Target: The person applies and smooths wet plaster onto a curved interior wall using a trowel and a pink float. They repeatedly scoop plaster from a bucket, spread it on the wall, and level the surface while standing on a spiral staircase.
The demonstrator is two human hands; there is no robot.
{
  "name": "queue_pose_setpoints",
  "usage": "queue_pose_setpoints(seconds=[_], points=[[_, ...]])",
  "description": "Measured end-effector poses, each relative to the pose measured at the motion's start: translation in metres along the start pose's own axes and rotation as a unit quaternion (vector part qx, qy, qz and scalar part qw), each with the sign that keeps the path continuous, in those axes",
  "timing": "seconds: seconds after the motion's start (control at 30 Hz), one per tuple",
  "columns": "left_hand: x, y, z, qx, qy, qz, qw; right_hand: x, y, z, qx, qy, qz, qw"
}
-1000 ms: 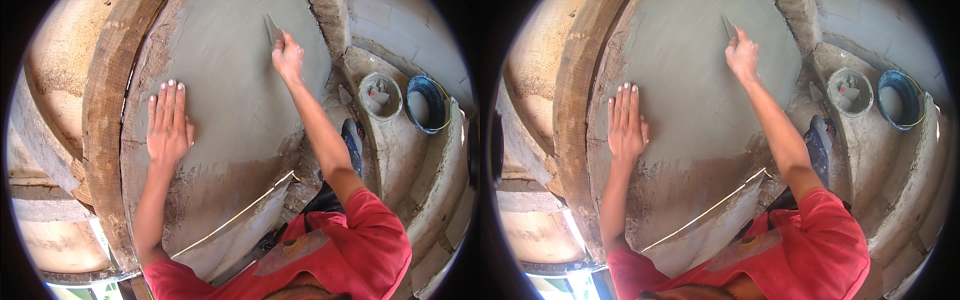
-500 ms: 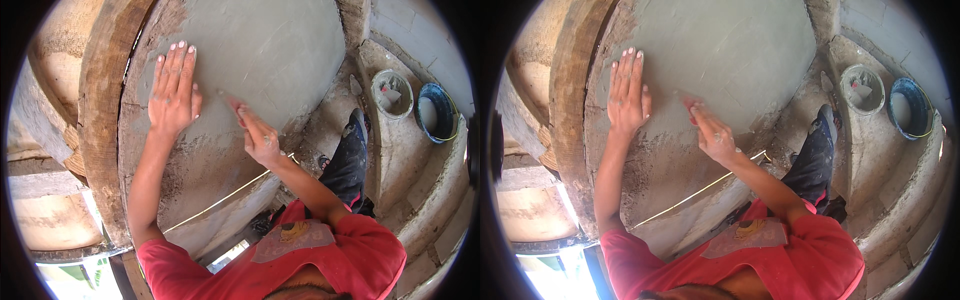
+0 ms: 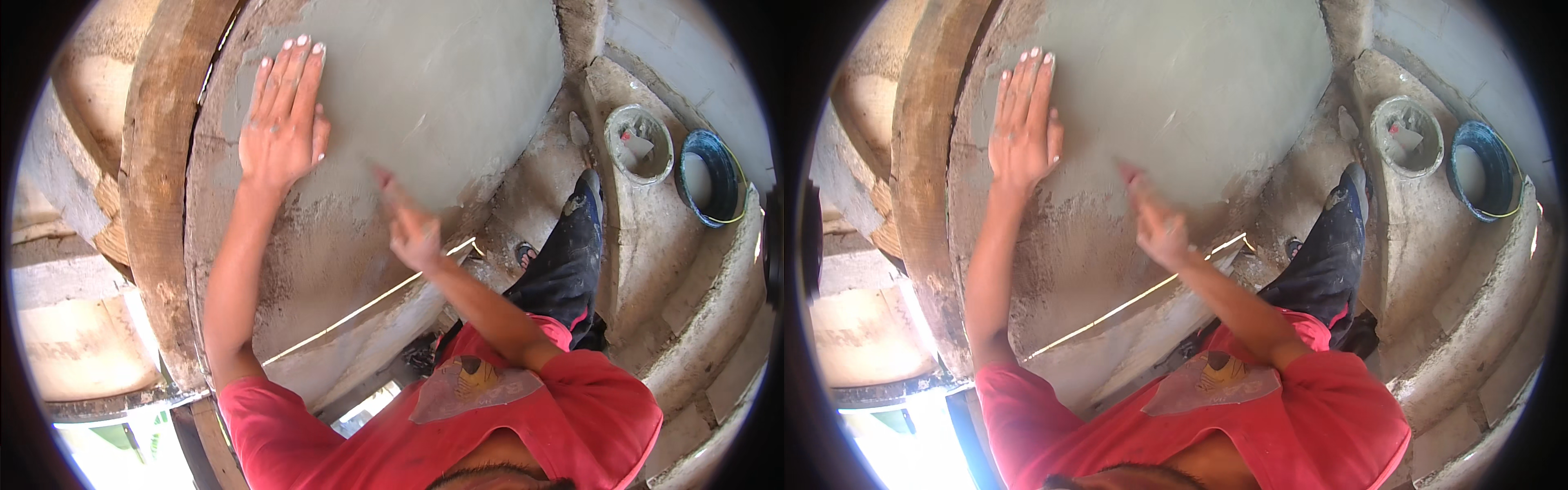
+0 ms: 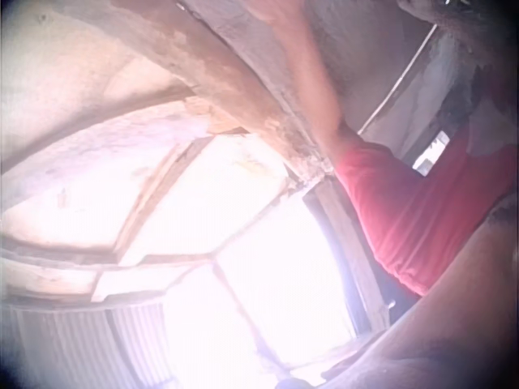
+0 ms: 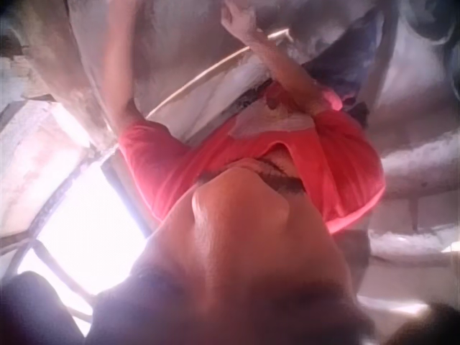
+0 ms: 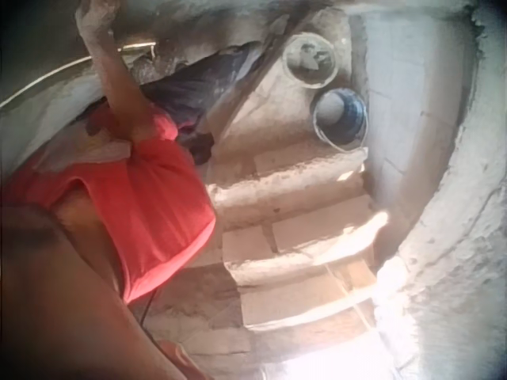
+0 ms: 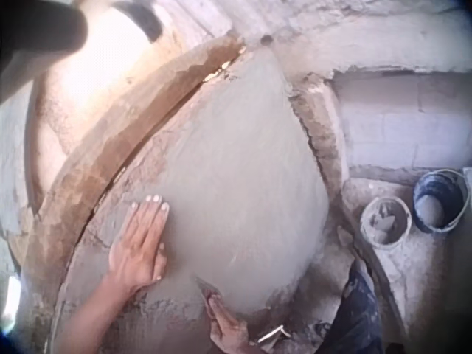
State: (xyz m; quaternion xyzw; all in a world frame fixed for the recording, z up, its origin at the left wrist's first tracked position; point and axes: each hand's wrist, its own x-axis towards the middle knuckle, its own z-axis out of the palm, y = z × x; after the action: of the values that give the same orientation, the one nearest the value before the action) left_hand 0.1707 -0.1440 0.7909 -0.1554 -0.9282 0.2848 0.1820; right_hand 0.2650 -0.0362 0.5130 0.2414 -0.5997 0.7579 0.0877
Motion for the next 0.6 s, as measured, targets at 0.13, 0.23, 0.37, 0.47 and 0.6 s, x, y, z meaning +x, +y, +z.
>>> queue_pose_setpoints(seconds=[0.13, 0.23, 0.37, 0.47, 0.6], points=[[0.0, 0.001, -0.004, -0.032, 0.004, 0.011, 0.999, 0.106, 0.072, -0.061, -0.092, 0.216, 0.198, 0.952], [-0.009, -0.004, -0.022, -0.057, -0.077, 0.016, 0.995, 0.136, 0.089, -0.065, -0.11, 0.138, 0.298, 0.938], [-0.03, -0.002, -0.039, -0.034, 0.007, 0.015, 0.999, 0.112, 0.041, -0.007, -0.086, 0.151, 0.268, 0.948], [-0.048, -0.013, -0.054, -0.009, -0.018, 0.006, 1.0, 0.076, -0.027, 0.026, -0.013, 0.032, 0.254, 0.967], [-0.063, -0.022, -0.063, -0.02, -0.01, 0.0, 1.0, 0.059, -0.095, 0.034, 0.04, 0.031, 0.076, 0.996]])
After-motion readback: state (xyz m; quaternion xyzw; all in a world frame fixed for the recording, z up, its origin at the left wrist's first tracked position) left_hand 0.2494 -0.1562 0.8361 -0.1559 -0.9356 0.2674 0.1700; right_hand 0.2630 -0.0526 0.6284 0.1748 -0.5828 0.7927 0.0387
